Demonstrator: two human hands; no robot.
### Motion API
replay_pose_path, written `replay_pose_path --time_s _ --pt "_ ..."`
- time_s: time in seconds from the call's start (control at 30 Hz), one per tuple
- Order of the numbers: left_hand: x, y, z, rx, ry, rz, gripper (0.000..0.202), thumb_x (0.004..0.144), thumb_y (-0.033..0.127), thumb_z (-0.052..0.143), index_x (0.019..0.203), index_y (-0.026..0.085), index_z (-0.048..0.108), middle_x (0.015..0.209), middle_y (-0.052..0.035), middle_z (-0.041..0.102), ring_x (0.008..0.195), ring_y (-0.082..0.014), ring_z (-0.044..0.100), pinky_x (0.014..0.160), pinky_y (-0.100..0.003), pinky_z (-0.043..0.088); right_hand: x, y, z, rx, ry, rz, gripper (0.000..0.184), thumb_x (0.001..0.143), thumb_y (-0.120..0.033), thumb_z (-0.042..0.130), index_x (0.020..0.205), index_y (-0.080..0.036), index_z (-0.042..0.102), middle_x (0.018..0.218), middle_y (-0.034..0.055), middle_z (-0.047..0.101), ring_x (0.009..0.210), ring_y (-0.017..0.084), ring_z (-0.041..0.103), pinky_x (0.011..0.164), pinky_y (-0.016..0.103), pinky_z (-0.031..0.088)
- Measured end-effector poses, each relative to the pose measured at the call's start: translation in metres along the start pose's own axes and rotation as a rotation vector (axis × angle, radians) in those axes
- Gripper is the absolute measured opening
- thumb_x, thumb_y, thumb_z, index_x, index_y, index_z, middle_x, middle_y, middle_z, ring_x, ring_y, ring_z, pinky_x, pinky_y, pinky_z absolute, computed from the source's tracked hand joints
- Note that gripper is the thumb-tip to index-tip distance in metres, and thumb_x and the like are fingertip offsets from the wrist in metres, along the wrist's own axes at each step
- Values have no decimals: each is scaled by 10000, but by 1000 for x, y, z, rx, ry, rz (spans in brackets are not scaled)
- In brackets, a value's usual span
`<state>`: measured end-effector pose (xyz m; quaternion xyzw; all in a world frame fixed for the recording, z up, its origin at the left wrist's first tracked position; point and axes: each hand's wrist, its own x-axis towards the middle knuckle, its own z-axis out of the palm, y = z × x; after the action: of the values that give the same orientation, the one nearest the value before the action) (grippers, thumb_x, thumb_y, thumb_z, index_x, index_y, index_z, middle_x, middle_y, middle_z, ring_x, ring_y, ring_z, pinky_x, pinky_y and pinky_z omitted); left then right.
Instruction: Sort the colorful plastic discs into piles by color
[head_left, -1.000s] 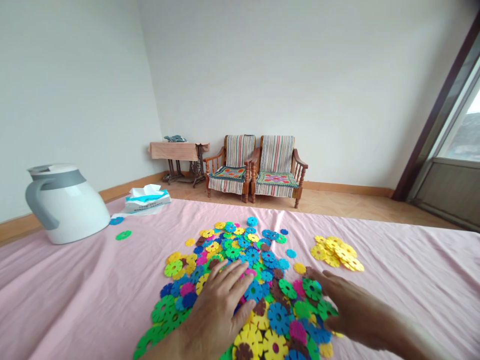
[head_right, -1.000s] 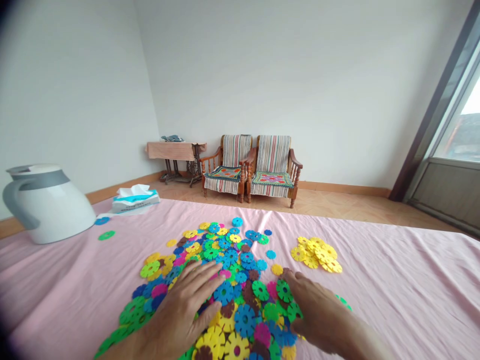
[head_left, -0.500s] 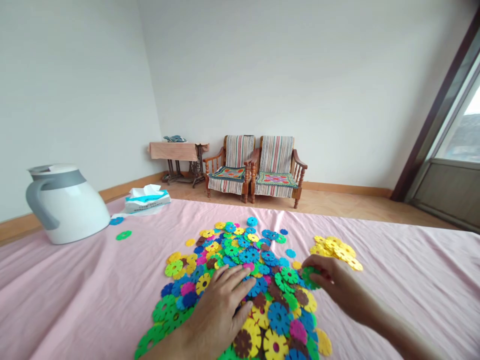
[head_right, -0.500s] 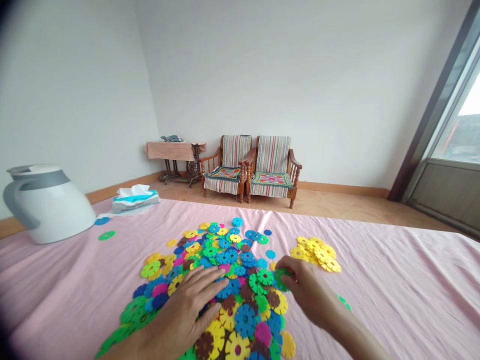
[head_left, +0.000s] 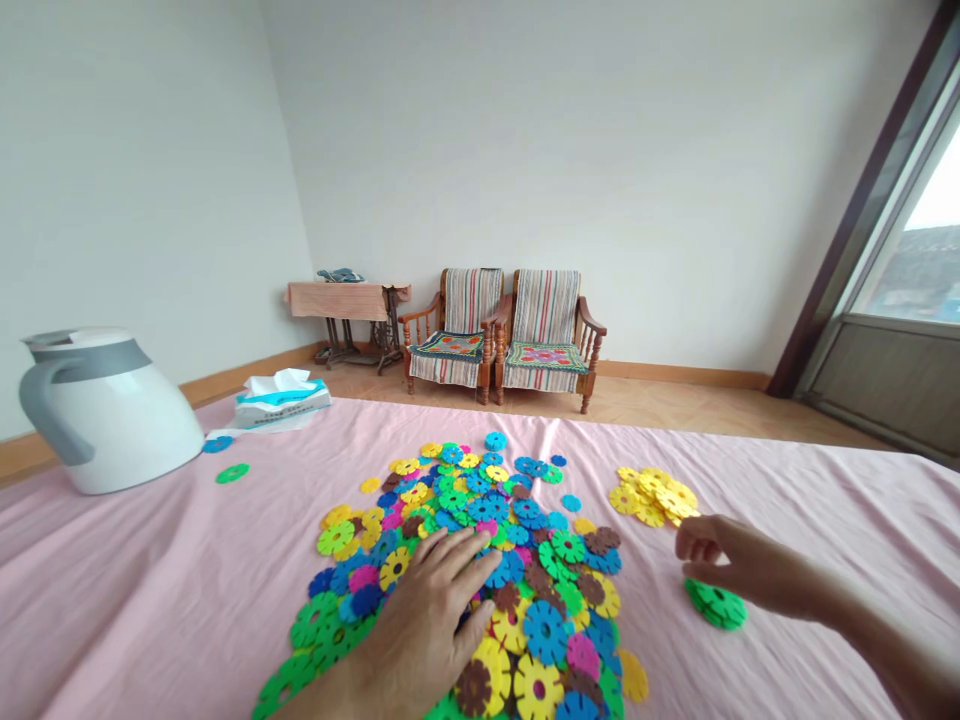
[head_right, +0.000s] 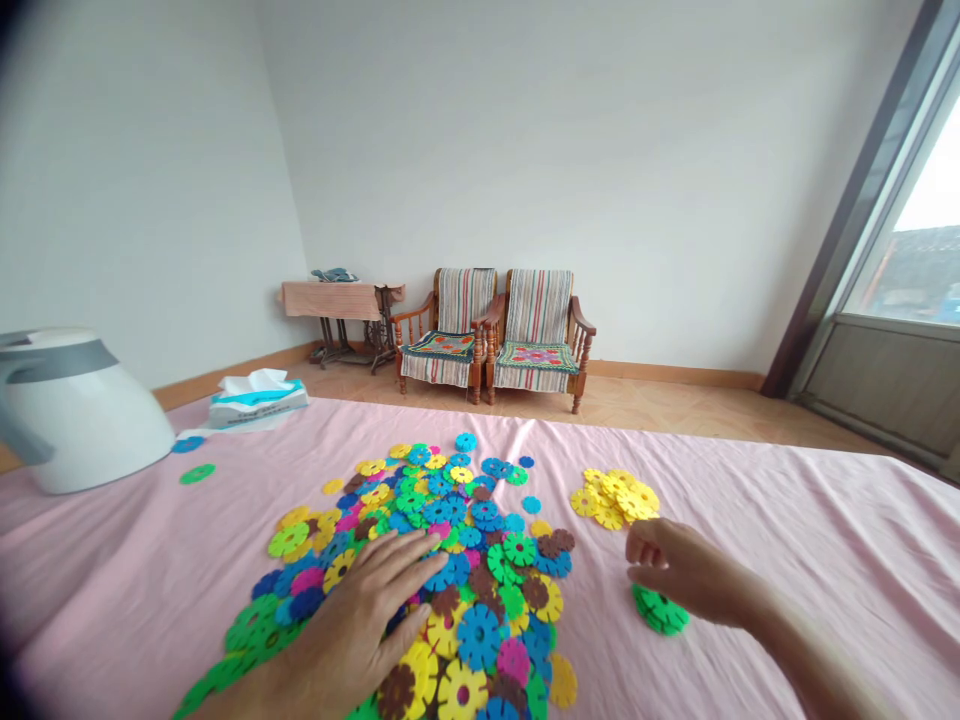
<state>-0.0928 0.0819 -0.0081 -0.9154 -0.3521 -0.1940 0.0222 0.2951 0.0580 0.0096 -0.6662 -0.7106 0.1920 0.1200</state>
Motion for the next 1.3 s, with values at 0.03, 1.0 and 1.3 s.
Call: replay_pose_path --time_s 0.03,1.0,1.3 --pt "0 0 0 -3 1 1 449 902 230 517 1341 317 484 1422 -5 477 1262 -246 474 1053 -520 405 -1 -5 1 -9 -27 -20 182 656 -233 550 818 -195 623 861 43 660 821 203 593 730 286 448" --pt "0 2 -4 -32 -7 -3 473 896 220 527 1355 316 466 1424 -7 475 1265 -244 471 1058 -504 404 19 -104 67 -63 231 -390 300 963 -266 387 995 -232 683 1058 68 694 938 217 615 851 368 449" --pt "0 1 -1 -26 -19 -2 463 906 232 517 1359 311 462 1428 -16 470 1269 -251 465 1049 -517 410 24 -83 51 147 389 -273 435 983 -367 296 731 -195 607 748 41 620 704 167 590 695 299 453"
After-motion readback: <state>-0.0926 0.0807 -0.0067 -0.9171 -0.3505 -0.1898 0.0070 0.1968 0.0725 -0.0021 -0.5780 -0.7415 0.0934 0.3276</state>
